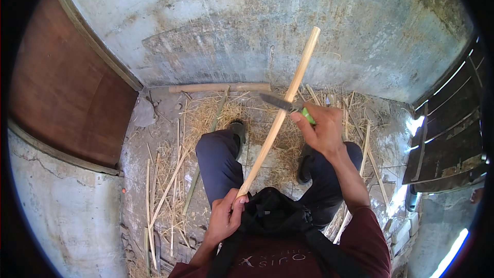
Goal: The person whittles a long wooden rod using a knife, removing thin strips of wood from the surface.
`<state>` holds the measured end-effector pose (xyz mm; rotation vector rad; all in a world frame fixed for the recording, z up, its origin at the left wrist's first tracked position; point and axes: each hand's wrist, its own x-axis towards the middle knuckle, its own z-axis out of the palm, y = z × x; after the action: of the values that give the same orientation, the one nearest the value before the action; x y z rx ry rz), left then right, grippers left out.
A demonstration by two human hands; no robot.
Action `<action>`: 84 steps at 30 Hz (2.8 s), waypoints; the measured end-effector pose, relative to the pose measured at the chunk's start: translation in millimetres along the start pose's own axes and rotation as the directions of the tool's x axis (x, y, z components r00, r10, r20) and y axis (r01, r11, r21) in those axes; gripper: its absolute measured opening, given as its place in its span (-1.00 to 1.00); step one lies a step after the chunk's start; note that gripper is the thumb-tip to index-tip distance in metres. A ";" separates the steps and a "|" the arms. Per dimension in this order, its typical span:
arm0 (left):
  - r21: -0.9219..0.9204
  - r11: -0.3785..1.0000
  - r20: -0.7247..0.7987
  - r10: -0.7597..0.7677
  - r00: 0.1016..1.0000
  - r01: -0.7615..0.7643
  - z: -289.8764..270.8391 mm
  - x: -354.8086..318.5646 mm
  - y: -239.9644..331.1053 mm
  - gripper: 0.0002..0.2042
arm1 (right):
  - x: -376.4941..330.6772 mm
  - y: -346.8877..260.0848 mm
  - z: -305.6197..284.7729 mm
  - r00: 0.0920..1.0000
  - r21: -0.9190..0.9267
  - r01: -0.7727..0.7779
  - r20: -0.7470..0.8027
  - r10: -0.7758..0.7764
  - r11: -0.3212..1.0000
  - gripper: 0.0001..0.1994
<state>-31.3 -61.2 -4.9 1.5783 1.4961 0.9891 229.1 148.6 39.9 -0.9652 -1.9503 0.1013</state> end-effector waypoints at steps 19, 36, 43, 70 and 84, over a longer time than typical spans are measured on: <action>0.011 0.999 -0.032 0.030 0.999 -0.030 -4.4 -4.4 -8.4 -0.82 | 35.7 14.1 -5.5 0.997 -0.087 0.062 -0.037 -0.066 0.994 -0.50; 0.034 0.999 0.001 -0.007 1.000 0.007 -6.7 -7.9 -19.1 -0.83 | 35.7 31.7 4.9 0.998 -0.009 0.023 0.066 -0.023 1.000 -0.50; 0.028 0.999 0.029 -0.020 0.999 0.019 -8.5 -15.6 -25.6 -0.82 | 69.5 53.7 -9.1 0.999 -0.045 0.002 -0.050 -0.004 0.999 -0.53; 0.086 0.989 -0.119 -0.110 0.987 0.121 -36.4 -29.0 -50.6 -0.78 | 66.2 233.2 11.9 0.845 -0.423 -0.500 -0.044 0.533 0.756 -0.15; -0.183 0.963 0.028 -0.195 0.980 0.196 -14.9 16.8 -36.9 -0.62 | 18.2 49.6 9.7 0.950 0.101 -0.306 0.091 0.298 0.947 -0.49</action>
<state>-60.2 -42.5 -30.9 1.2767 1.4758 0.9743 245.9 197.6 25.8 -1.1923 -1.8278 0.4248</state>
